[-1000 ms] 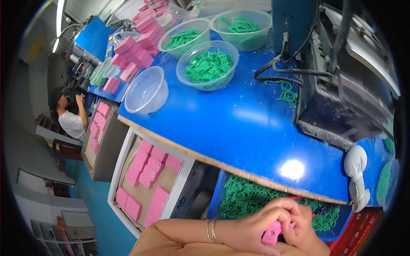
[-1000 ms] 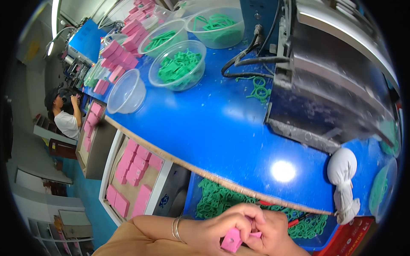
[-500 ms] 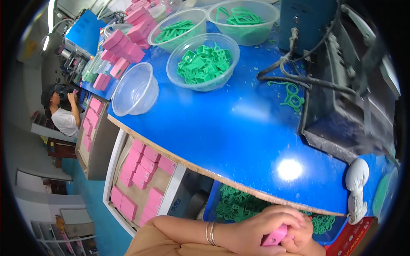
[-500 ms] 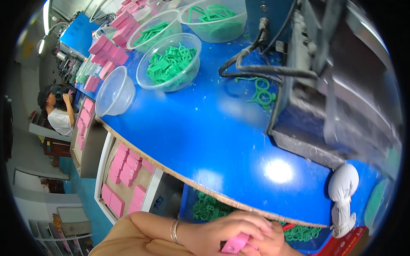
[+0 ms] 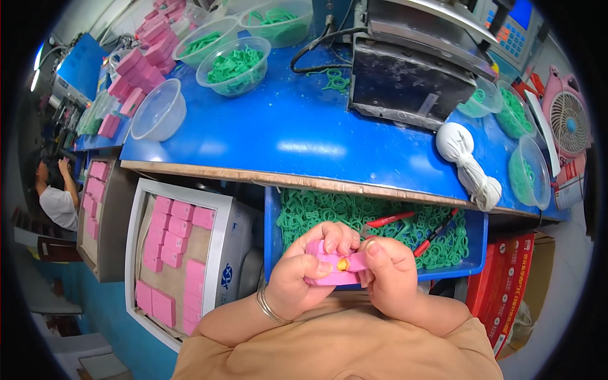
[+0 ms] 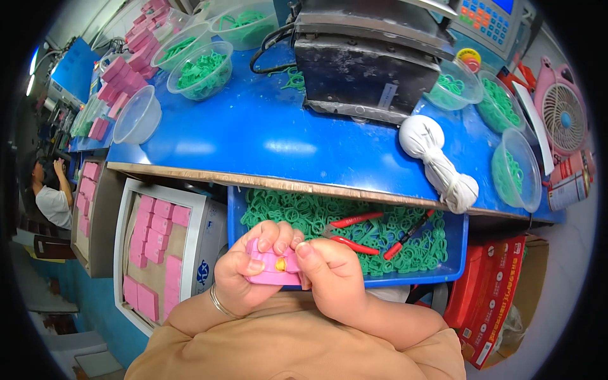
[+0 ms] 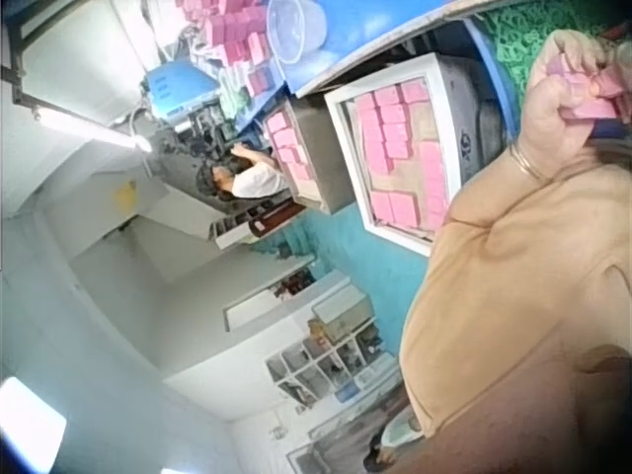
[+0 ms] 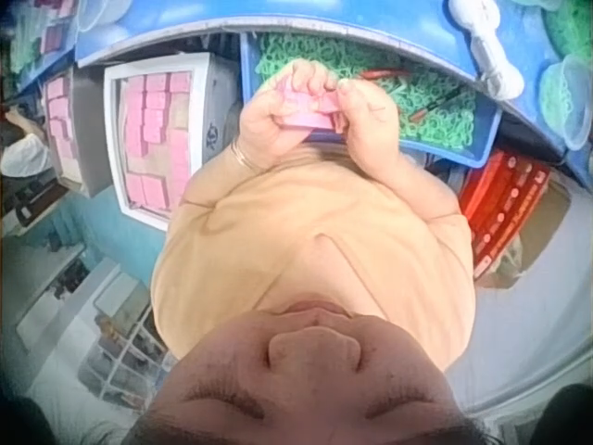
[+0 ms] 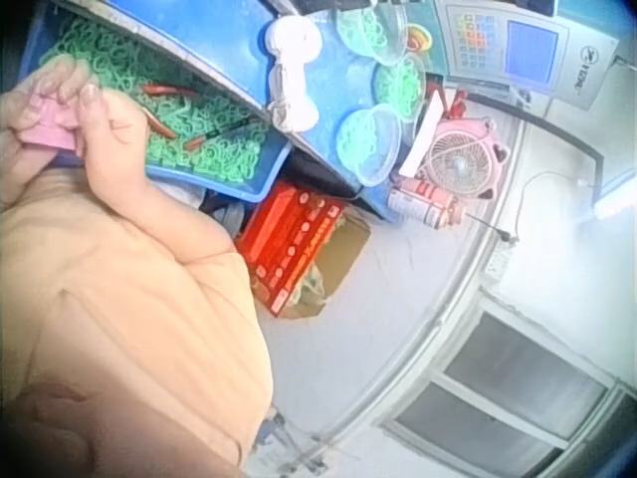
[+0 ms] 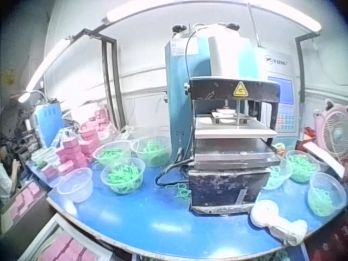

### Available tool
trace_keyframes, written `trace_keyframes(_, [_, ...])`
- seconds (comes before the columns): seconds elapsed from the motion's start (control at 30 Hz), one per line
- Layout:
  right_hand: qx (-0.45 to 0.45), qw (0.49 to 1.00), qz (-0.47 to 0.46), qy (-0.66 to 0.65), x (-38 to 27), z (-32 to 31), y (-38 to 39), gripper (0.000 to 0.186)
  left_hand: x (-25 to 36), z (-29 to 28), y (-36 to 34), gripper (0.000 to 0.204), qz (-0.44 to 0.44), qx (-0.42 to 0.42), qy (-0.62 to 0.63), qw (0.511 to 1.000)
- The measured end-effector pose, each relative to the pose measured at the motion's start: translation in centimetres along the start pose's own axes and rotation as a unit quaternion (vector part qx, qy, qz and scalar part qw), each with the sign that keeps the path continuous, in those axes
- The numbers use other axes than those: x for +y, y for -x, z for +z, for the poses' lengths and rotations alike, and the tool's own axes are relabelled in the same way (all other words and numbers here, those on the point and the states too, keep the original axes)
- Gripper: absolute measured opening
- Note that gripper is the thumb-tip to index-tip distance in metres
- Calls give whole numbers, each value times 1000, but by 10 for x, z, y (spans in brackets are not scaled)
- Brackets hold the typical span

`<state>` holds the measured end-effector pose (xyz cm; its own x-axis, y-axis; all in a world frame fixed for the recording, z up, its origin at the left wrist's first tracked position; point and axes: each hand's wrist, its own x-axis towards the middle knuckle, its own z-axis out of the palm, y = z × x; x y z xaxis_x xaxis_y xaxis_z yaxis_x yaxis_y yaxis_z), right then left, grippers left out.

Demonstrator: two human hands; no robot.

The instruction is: Removing molded items and preparing silicone molds at a production station.

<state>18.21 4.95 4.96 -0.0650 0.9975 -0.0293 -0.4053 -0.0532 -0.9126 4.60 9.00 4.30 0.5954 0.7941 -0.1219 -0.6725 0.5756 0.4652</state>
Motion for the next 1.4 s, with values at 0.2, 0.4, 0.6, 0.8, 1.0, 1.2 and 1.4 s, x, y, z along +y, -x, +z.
trace_keyframes(0.2, [12, 999, -23, -45, -4, 7, 18, 32, -2, 11, 13, 18, -2, -25, 21, 999])
trace_keyframes(0.4, [-15, 994, -57, -87, 4, -6, 16, 33, -5, -1, 7, 17, -4, -48, 60, 997])
trace_keyframes(0.6, [160, 951, -165, 208, -34, -42, -27, 37, 2, -14, -5, 18, -45, -71, 208, 975])
trace_keyframes(0.8, [225, 599, -225, 735, -44, -65, -69, 13, -16, -19, -4, 22, -208, -125, 124, 962])
trace_keyframes(1.0, [159, 658, -343, 651, -44, -78, -68, 17, -18, -30, -2, 29, -318, -129, 38, 938])
trace_keyframes(1.2, [113, 670, -282, 678, -45, -81, -66, 27, -2, -41, 0, 49, -267, -218, -34, 938])
trace_keyframes(1.4, [153, 701, -291, 632, -47, -71, -64, 26, 29, -56, -7, 61, -150, -431, -318, 831])
